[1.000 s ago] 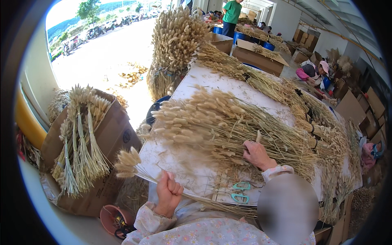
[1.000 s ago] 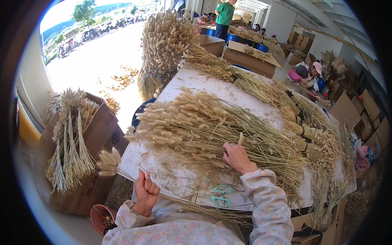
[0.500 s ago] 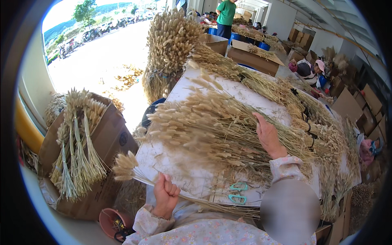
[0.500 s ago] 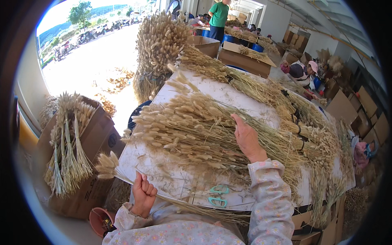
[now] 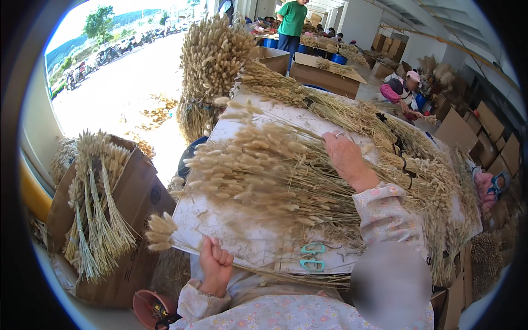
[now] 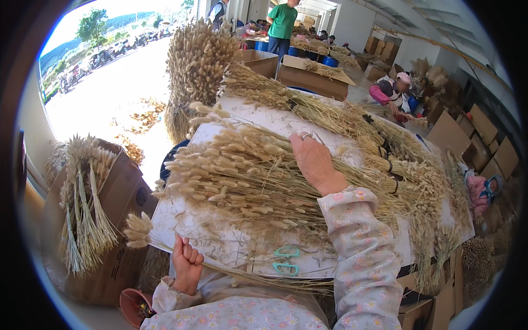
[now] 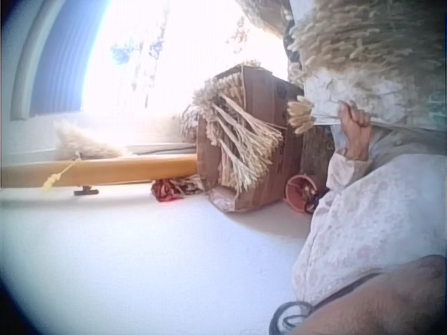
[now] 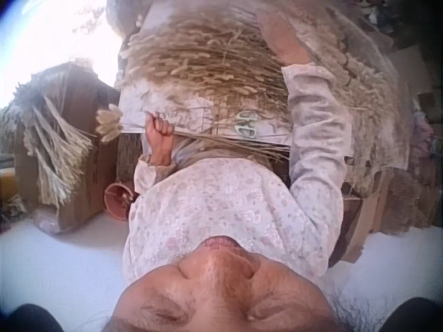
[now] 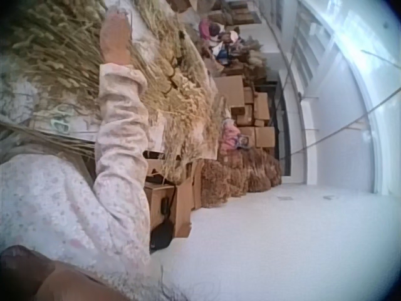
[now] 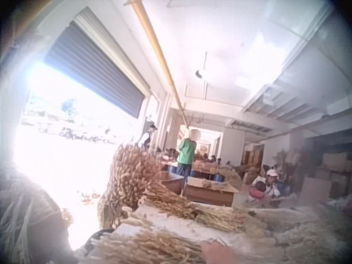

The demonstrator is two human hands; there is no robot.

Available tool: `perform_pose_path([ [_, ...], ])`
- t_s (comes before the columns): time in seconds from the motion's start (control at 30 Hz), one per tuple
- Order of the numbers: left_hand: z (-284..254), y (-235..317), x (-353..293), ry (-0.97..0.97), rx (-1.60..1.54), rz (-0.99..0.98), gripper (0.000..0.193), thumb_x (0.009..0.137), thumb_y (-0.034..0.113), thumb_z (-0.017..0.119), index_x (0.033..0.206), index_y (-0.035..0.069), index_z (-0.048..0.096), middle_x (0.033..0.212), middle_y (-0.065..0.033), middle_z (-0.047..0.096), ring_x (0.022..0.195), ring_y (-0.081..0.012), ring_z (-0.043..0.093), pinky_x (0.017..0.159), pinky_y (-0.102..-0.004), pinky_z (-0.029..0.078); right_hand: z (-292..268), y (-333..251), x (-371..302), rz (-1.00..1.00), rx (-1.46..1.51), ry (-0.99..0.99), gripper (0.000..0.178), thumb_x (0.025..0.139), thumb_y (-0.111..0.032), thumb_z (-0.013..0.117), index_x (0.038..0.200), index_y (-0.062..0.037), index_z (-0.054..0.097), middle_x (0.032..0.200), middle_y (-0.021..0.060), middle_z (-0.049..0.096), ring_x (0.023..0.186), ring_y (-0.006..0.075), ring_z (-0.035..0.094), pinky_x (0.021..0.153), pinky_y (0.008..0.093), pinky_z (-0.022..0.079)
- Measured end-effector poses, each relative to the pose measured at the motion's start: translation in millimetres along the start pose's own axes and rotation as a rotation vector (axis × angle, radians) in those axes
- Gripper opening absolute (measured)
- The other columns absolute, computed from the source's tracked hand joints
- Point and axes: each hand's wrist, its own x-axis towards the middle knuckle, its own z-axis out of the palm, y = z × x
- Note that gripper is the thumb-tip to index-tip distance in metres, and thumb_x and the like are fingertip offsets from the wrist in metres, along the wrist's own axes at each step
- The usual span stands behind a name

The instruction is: The person repeatedly picks up dried plant stalks from a table, aligns them, and trims the ends with scissors. The trimmed stalks are placed into a cardboard box beside the table. The person continues this cycle throughout the clip.

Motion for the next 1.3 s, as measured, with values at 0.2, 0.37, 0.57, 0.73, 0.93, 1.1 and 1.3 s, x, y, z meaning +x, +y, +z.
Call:
perform_pose_path([
  [0.2,-2.9,4.1,-2.6,-0.022,0.013,0.01,0.034,0.099,0.041,0.042,0.078,0.016,0.047,0.045,0.008,0.018,0.037,-0.0066,0.013,0.038,-0.0252,0.015,63.8,11.9,-40.6,0.164,0.25,-0.172,0.024,0.087,-0.027,0.061,0.098,-0.0057,0.056,0.072,0.0153,0.064,0.072,0.0365,0.062,0.063,0.0475,0.047],
  [0.37,-0.9,3.8,-3.1,-0.023,-0.022,0.01,0.034,0.099,0.043,0.043,0.079,0.015,0.048,0.044,0.0081,0.014,0.036,-0.006,0.01,0.037,-0.0243,0.013,105.7,18.2,-61.4,0.28,0.213,-0.262,0.031,0.081,-0.03,0.068,0.099,-0.007,0.06,0.078,0.0147,0.067,0.076,0.0343,0.064,0.065,0.0447,0.049],
  [0.57,1.6,5.8,-5.6,-0.031,0.017,0.006,0.035,0.1,0.042,0.041,0.077,0.016,0.046,0.045,0.0075,0.018,0.038,-0.007,0.013,0.038,-0.0256,0.016,122.4,22.1,-65.2,0.242,0.177,-0.223,0.017,0.078,-0.021,0.067,0.079,-0.0051,0.062,0.077,0.0152,0.063,0.076,0.0359,0.062,0.066,0.047,0.049],
  [0.73,3.5,3.3,-4.1,-0.024,0.03,0.002,0.036,0.099,0.042,0.042,0.076,0.016,0.046,0.045,0.0076,0.019,0.038,-0.0069,0.013,0.038,-0.0254,0.016,75.8,31.7,-36.4,0.12,0.202,0.013,0.011,0.085,-0.012,0.059,0.094,-0.0055,0.056,0.074,0.0187,0.06,0.072,0.0397,0.059,0.063,0.0477,0.047],
  [0.93,2.0,-2.2,0.3,-0.008,0.04,0.004,0.035,0.098,0.043,0.044,0.076,0.016,0.048,0.045,0.0081,0.019,0.038,-0.0064,0.013,0.038,-0.0249,0.015,-32.3,47.2,21.4,0.062,0.262,0.28,0.012,0.093,-0.015,0.052,0.1,-0.0049,0.05,0.071,0.0205,0.058,0.067,0.0405,0.056,0.059,0.0466,0.043],
  [1.1,-0.4,-3.5,5.4,0.023,-0.005,0.008,0.034,0.098,0.044,0.044,0.08,0.016,0.049,0.045,0.0081,0.016,0.037,-0.0053,0.012,0.036,-0.0238,0.013,-122.0,45.4,72.7,0.027,0.236,0.533,0.021,0.097,-0.024,0.05,0.092,-0.0042,0.054,0.067,0.0162,0.058,0.058,0.0329,0.056,0.056,0.0404,0.043],
  [1.3,-6.0,-5.1,9.6,-0.005,0.022,0.018,0.035,0.098,0.045,0.044,0.078,0.016,0.047,0.045,0.0089,0.018,0.037,-0.0057,0.012,0.036,-0.0242,0.014,-201.4,29.7,103.0,-0.197,-0.053,0.7,0.017,0.096,-0.023,0.049,0.099,-0.0059,0.054,0.068,0.0135,0.055,0.062,0.0285,0.053,0.058,0.0393,0.044],
])
